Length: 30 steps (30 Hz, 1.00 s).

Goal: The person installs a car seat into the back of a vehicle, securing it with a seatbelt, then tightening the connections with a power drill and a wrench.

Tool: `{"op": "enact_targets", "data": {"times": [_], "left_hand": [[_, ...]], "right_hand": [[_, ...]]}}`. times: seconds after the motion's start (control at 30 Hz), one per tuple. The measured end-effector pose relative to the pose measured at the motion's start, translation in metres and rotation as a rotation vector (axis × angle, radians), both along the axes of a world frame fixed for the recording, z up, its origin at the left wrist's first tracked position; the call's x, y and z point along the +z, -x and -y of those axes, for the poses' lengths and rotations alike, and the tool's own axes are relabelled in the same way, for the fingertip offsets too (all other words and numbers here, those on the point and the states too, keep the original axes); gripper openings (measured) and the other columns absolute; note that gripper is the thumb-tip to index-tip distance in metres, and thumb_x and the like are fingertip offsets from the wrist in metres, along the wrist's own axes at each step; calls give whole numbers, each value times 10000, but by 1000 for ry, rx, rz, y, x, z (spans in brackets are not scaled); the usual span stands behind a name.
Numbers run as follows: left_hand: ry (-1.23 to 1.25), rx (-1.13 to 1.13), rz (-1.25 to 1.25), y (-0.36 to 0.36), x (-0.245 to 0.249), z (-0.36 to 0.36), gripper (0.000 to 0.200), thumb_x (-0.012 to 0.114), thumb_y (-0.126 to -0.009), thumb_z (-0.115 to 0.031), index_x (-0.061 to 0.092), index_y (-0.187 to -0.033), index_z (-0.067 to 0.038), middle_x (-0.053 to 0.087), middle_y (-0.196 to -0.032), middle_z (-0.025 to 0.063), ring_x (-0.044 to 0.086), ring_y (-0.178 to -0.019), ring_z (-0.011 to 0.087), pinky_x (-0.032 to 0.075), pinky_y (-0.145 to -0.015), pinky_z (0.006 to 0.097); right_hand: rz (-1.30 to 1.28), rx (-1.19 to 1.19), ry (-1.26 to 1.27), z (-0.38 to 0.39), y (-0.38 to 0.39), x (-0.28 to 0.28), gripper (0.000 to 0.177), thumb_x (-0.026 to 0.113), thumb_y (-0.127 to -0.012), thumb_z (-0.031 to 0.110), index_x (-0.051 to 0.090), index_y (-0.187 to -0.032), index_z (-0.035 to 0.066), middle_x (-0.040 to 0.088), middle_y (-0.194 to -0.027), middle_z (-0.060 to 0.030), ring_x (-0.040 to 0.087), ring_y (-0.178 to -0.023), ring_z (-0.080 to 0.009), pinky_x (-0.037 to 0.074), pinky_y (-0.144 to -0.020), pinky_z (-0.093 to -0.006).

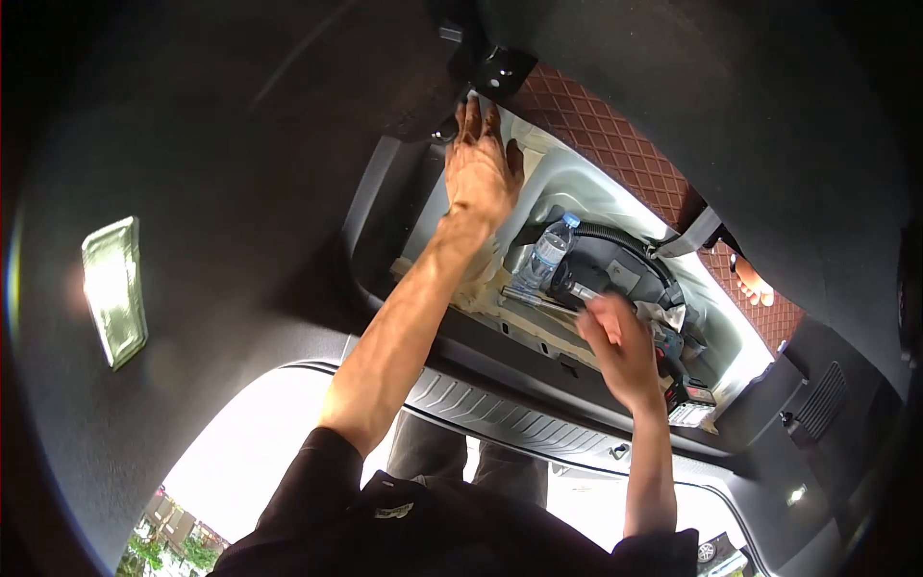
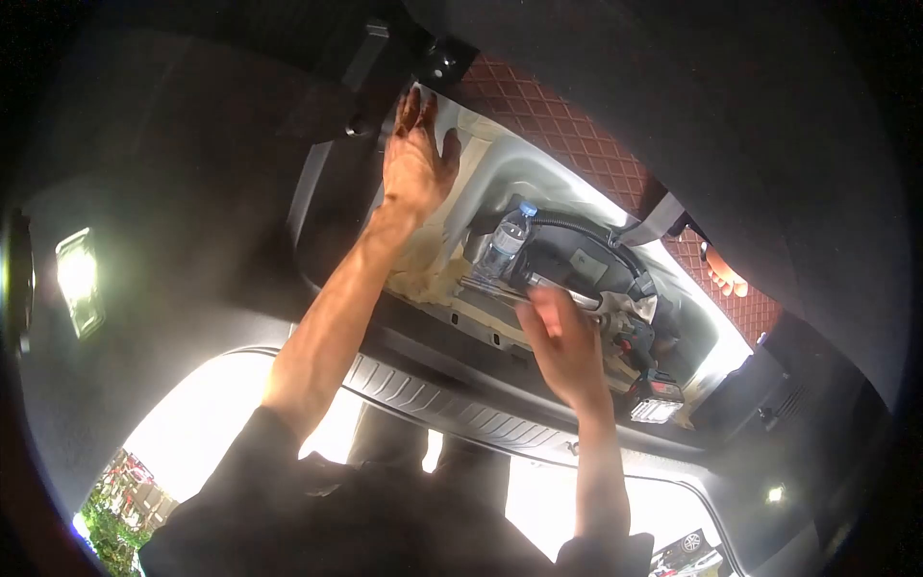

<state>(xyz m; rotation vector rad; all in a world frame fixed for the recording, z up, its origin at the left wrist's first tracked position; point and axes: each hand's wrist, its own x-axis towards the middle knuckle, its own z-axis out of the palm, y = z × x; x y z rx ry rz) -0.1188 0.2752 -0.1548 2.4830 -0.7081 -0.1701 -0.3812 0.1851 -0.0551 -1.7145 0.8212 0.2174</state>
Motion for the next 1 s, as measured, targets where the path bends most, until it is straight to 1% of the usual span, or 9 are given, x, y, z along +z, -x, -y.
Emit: {"op": "enact_targets", "data": {"times": [0.03,0.13,0.2,0.27,0.37,0.47,0.63,0.87,1.0], "left_hand": [[28,30,42,6,4,-2,529,669,-933,-215,577,-1388,39,559,-1448,267,523,-1365,404,431,-1147,421],[-1,5,-313,24,71,-24,419,686,-931,-227,671,-1275,11,702,-1211,260,662,-1182,396,511,-1058,426],[12,-38,-329,39,95,-53,358,685,-940,-249,716,-1197,-2,720,-1052,285,711,-1001,411,562,-917,447],[-70,-51,-329,54,117,-81,318,683,-944,-234,722,-1155,1,720,-1067,275,709,-975,418,568,-884,445],[-88,-112,-215,80,121,-128,312,663,-968,-269,733,-1112,-1,739,-1033,236,713,-957,400,561,-891,442],[-116,-291,46,108,125,-150,307,654,-975,-291,747,-1076,-17,751,-1023,199,715,-939,373,542,-911,433],[-268,-146,17,117,126,-138,400,566,-1004,-392,741,-935,-39,749,-933,161,713,-907,341,509,-946,427],[-499,-172,88,123,135,-133,408,543,-995,-396,753,-890,-62,755,-893,157,724,-870,332,509,-943,428],[-427,-140,10,123,131,-132,426,537,-998,-403,760,-856,-69,763,-868,144,729,-846,348,519,-942,430]], "right_hand": [[-57,13,88,-6,19,18,294,688,-987,253,632,-1117,-6,733,-953,-166,734,-861,-266,560,-770,-364],[-174,-27,211,-34,66,44,264,665,-983,198,632,-1112,-30,719,-953,-183,716,-857,-319,548,-776,-418],[-69,-86,430,-59,95,29,253,669,-971,171,639,-1138,-16,707,-977,-193,694,-902,-341,527,-815,-446],[3,-182,633,-78,111,10,236,662,-966,144,647,-1135,-19,699,-994,-198,667,-928,-378,501,-843,-471],[-6,-229,636,-77,104,10,204,646,-972,166,665,-1074,-10,705,-973,-187,668,-910,-396,501,-819,-464],[-22,-259,738,-82,105,9,185,633,-979,169,667,-1059,6,714,-962,-174,675,-897,-390,502,-809,-463],[3,-277,846,-87,106,9,138,626,-945,125,645,-1049,35,712,-929,-157,682,-900,-378,506,-800,-471],[-62,-254,878,-87,107,11,131,641,-902,167,609,-962,55,664,-840,-154,658,-838,-385,510,-792,-496],[-60,-260,884,-85,108,7,142,632,-895,179,598,-947,50,669,-859,-149,663,-856,-357,508,-797,-480]]}}
